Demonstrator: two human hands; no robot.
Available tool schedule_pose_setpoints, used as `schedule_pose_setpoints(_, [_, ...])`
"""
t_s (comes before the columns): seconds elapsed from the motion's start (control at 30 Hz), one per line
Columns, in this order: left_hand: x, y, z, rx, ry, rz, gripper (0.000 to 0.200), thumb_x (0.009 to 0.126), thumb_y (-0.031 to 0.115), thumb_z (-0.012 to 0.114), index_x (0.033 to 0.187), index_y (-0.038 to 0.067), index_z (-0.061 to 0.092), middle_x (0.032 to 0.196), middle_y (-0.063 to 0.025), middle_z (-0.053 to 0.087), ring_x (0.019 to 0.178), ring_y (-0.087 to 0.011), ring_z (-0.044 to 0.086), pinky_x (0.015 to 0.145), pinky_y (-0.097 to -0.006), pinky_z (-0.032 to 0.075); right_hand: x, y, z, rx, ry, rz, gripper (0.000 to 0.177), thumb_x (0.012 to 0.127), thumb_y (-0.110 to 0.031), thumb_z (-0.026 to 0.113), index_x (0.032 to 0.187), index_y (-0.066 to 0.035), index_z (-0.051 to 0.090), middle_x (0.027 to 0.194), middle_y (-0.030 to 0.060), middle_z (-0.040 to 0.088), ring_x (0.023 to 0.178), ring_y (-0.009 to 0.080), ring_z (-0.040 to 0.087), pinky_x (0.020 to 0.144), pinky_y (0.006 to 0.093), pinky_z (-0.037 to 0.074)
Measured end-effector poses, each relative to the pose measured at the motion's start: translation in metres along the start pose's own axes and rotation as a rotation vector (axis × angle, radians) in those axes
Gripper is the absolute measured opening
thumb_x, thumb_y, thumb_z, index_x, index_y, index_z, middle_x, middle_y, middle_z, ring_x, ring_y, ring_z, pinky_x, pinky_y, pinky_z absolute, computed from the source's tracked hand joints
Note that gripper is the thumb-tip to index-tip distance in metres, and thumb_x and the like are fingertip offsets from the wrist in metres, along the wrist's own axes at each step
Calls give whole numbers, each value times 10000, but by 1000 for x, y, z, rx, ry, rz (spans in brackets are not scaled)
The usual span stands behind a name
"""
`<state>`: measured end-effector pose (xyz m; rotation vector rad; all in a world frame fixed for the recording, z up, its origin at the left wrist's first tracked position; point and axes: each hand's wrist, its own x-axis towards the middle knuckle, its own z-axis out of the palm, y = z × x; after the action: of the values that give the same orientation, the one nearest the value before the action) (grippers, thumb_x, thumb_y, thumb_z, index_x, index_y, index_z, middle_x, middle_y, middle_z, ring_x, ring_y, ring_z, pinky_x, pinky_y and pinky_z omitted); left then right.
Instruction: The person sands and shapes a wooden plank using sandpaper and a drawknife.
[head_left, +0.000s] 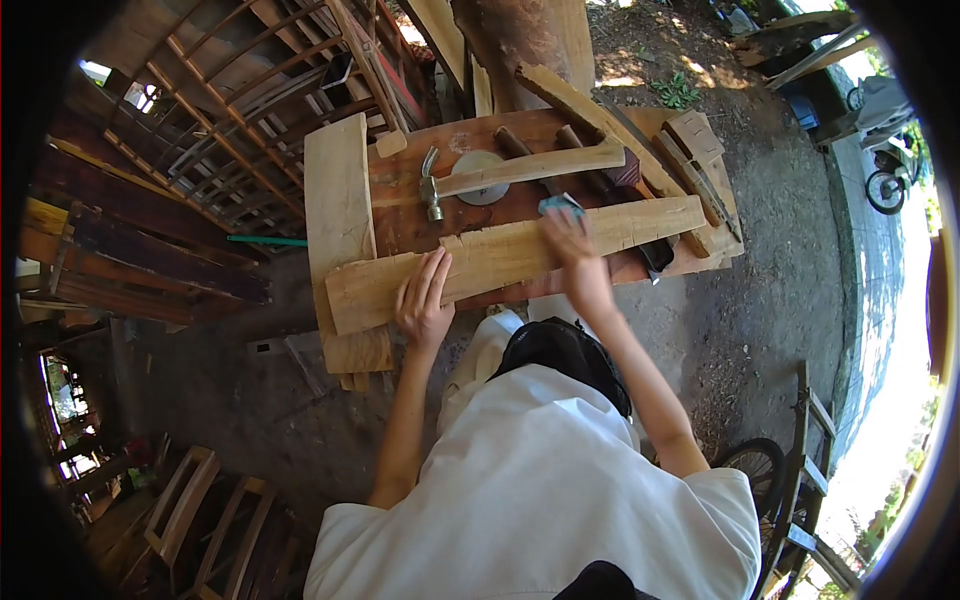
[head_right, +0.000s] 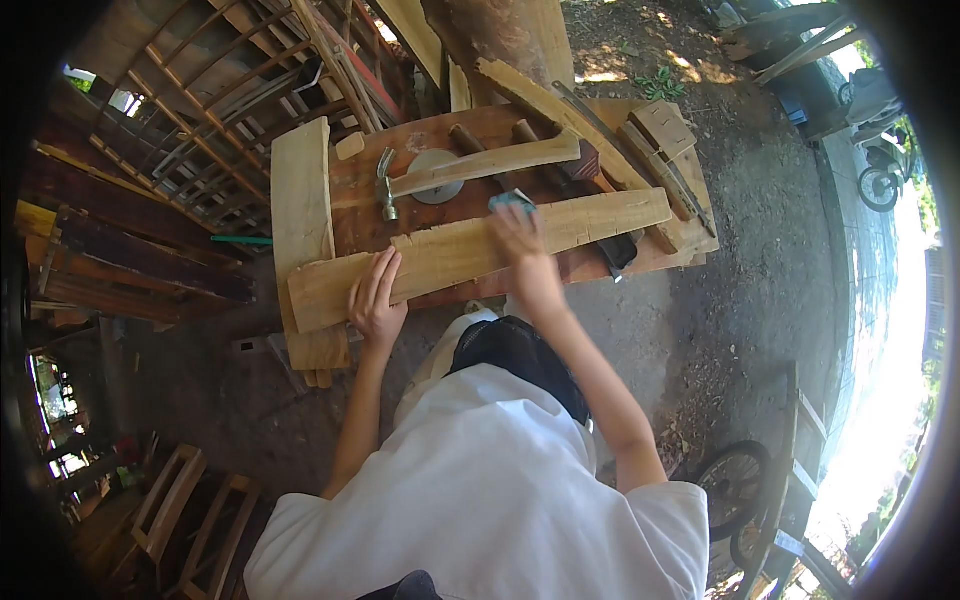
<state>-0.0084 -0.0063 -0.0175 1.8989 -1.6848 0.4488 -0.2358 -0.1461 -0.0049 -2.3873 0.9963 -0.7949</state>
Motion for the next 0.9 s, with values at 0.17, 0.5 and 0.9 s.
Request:
schedule_pose_setpoints(0.17, [1,1,-2,-46,40,-53,734,670,-51,698,1371,142,591,1420,-31,587,1052,-203,673,864,-318,523,8,-52,36,135,-208,-216,651,724,49,644,1368,4,559,1467,151,513,1410,314,427,1213,500,247])
schedule_pose_setpoints(0.5, [-2,1,2,10,27,-60,724,706,-59,672,1393,142,563,1396,-27,609,1036,-193,684,860,-308,524,-18,42,-62,-170,102,380,717,808,138,471,1483,-101,437,1481,131,494,1343,400,472,1116,490,421])
schedule_pose_setpoints(0.9, [-1,1,-1,-20,51,-67,698,753,-33,683,1414,110,508,1409,-38,598,1072,-200,680,865,-307,516,-3,-33,-8,325,-365,-273,745,761,101,521,1481,-71,436,1442,126,542,1360,340,478,1204,482,308])
